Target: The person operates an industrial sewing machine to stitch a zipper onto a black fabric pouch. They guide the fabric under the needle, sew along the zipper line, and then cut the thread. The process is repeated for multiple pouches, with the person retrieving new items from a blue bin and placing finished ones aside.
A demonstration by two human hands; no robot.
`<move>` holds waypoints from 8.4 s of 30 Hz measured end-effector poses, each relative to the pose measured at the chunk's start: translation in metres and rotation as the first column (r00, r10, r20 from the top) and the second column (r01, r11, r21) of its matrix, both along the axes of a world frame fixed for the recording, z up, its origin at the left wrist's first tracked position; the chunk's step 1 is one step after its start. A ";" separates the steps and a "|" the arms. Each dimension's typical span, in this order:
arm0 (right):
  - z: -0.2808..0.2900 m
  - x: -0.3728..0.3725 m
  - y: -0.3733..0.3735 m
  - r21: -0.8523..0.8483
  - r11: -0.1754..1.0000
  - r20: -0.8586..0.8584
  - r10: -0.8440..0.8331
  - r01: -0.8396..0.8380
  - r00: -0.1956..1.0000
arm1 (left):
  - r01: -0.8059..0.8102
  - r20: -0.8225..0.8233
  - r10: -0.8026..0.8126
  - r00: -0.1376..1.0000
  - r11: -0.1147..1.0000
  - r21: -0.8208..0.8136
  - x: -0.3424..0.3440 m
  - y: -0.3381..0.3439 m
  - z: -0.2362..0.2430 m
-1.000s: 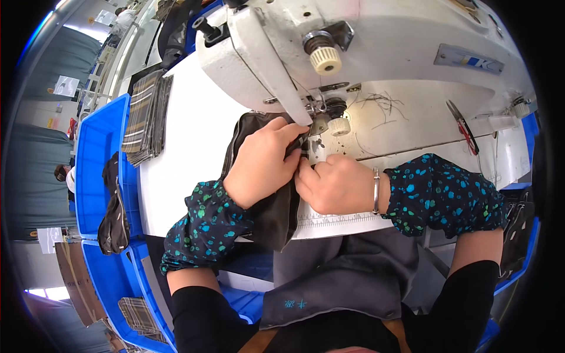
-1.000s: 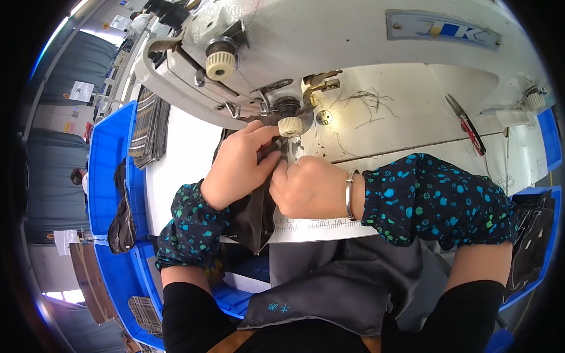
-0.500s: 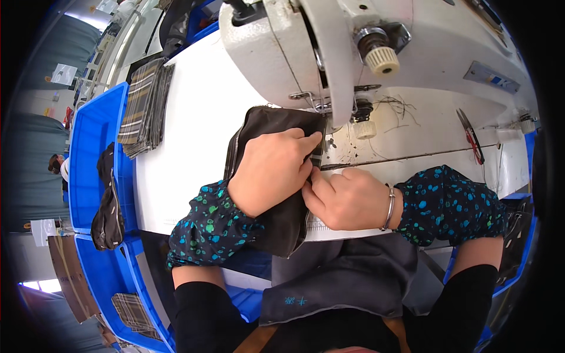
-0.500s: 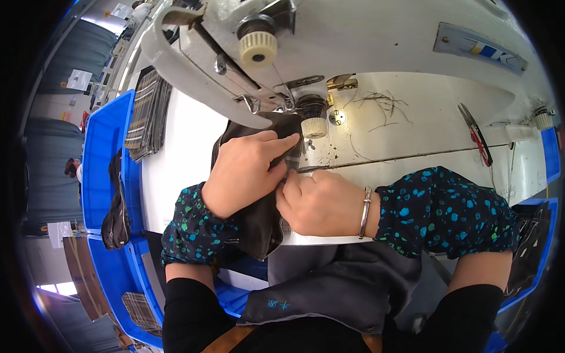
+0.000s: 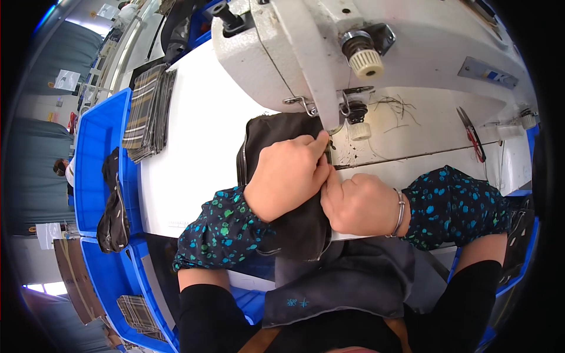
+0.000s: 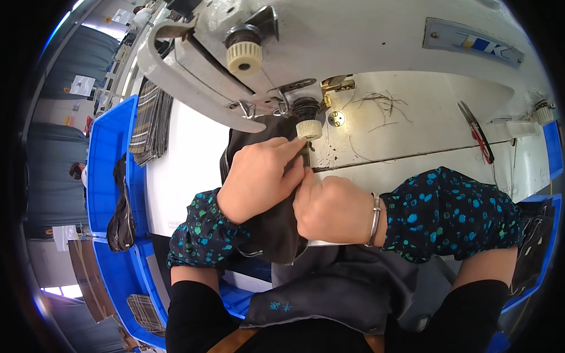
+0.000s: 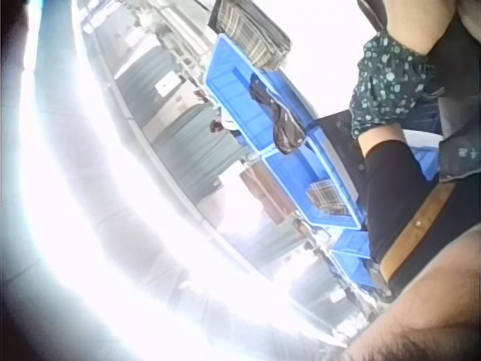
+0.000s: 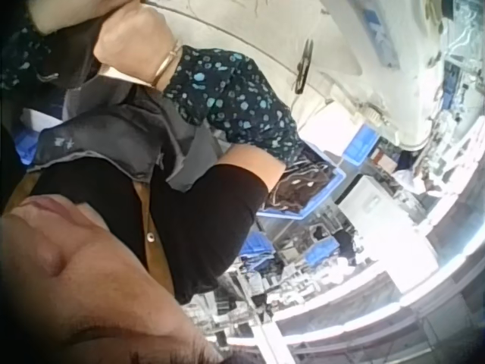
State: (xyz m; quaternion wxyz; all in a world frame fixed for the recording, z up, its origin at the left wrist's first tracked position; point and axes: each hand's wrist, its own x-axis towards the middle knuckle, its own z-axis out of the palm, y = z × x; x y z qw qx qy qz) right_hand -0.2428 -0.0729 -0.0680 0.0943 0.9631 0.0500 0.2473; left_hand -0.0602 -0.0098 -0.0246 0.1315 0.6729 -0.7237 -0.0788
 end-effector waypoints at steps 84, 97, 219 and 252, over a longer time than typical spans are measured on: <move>-0.012 0.024 -0.031 0.979 0.116 0.147 0.176 -0.168 0.973 | 0.062 0.058 -0.048 0.997 0.962 -0.265 -0.001 0.030 0.028; 0.008 0.020 -0.031 0.856 0.458 0.328 -0.121 -0.240 0.937 | 0.047 0.020 -0.043 0.999 0.938 -0.344 0.017 0.033 0.019; -0.134 -0.600 -0.020 0.623 -0.063 -0.205 -0.975 0.780 0.084 | -0.202 -0.163 0.150 0.975 0.903 -0.380 -0.071 0.111 -0.042; -0.008 -0.181 0.045 0.218 0.909 0.122 -0.388 0.356 0.914 | -0.232 -0.605 0.495 0.624 0.856 0.462 0.130 0.106 -0.008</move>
